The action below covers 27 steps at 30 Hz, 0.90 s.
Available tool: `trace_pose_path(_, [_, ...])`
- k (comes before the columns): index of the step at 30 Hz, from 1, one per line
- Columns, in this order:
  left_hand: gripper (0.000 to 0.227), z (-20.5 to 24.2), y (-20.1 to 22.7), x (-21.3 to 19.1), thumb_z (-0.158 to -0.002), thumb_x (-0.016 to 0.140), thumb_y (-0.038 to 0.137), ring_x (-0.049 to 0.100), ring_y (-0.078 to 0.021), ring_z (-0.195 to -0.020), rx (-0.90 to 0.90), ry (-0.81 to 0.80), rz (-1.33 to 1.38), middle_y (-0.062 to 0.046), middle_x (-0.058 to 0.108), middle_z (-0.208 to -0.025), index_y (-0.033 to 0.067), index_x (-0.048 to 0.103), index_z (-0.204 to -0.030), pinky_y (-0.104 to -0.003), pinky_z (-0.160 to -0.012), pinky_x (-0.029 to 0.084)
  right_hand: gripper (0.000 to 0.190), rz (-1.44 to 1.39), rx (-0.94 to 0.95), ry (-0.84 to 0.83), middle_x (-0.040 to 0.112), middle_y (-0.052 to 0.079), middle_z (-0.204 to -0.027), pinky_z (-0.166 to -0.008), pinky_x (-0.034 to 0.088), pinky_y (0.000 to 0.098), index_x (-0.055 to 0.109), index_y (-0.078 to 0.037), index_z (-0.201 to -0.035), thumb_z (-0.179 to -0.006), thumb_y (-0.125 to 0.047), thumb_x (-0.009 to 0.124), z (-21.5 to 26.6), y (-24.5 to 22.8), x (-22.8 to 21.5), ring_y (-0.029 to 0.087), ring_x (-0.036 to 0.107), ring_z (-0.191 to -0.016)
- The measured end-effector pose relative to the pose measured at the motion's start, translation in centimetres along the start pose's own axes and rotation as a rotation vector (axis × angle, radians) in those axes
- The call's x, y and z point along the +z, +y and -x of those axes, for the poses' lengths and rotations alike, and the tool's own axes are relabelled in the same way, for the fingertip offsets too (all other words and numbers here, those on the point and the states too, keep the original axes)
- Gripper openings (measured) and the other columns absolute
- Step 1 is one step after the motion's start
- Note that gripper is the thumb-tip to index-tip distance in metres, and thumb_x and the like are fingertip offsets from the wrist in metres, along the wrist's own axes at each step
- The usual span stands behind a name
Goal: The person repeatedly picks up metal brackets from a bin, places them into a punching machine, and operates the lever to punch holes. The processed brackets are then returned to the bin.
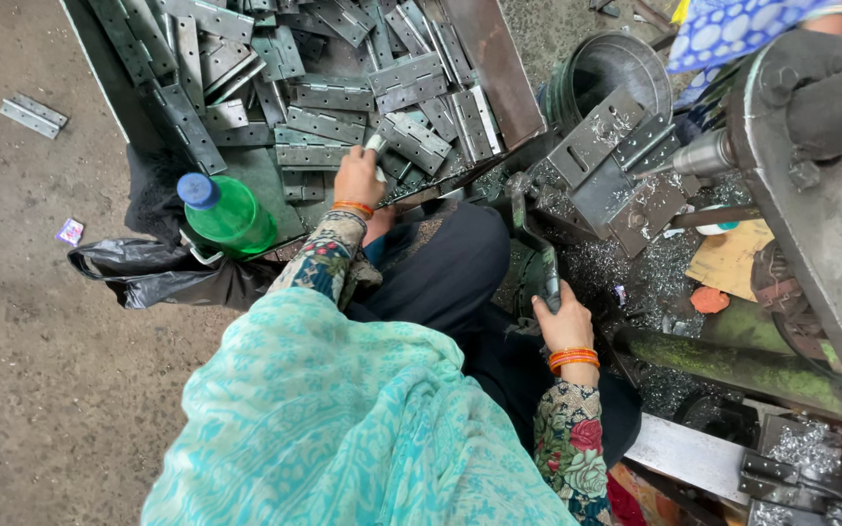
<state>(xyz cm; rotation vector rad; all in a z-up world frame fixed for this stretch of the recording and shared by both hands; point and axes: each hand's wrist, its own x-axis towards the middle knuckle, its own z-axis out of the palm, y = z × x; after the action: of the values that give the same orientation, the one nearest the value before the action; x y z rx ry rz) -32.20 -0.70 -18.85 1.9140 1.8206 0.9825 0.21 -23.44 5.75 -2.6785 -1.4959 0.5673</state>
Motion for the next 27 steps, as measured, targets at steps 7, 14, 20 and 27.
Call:
trace_pose_path(7, [0.042, -2.8, -2.5, -1.8, -0.073, 0.077, 0.014, 0.075, -0.0315, -0.089, -0.493, 0.125, 0.355, -0.018, 0.077, -0.095, 0.0099, 0.078, -0.115, -0.041, -0.085, 0.057, 0.067, -0.014, -0.075, 0.045, 0.072, 0.026, -0.109, -0.089, 0.055, 0.0526, 0.058, -0.012, -0.143, -0.086, -0.045, 0.07, -0.3, 0.4, 0.5, 0.045, 0.069, -0.103])
trace_pose_path(14, [0.049, -6.5, 7.3, -0.3, -0.074, 0.073, 0.006, 0.075, -0.0144, -0.098, -0.314, 0.095, 1.112, -0.009, 0.079, -0.111, 0.0051, 0.073, -0.124, -0.029, -0.088, 0.06, 0.071, -0.065, 0.002, 0.013, 0.071, 0.025, -0.116, -0.09, 0.056, 0.0527, 0.054, -0.011, -0.145, -0.084, -0.044, 0.071, -0.2, 0.4, 0.9, 0.046, 0.068, -0.105])
trace_pose_path(20, [0.039, -4.7, 27.1, 0.3, -0.089, 0.081, 0.013, 0.07, -0.03, -0.115, 0.201, 0.015, 0.833, -0.015, 0.072, -0.123, 0.0052, 0.069, -0.125, -0.038, -0.099, 0.054, 0.072, -0.076, 0.002, 0.017, 0.069, 0.023, -0.121, -0.09, 0.055, 0.0525, 0.051, -0.01, -0.146, -0.084, -0.041, 0.07, -0.2, 0.3, 1.0, 0.045, 0.067, -0.107])
trace_pose_path(27, [0.061, 1.3, 33.7, -0.3, -0.09, 0.064, 0.039, 0.031, -0.0335, -0.149, 0.948, -0.507, -0.278, -0.011, 0.046, -0.151, 0.0101, 0.057, -0.143, -0.062, -0.123, 0.008, 0.072, -0.096, -0.002, -0.002, 0.069, 0.024, -0.121, -0.092, 0.055, 0.052, 0.05, -0.009, -0.146, -0.083, -0.037, 0.07, -0.8, 1.2, 2.2, 0.044, 0.066, -0.109])
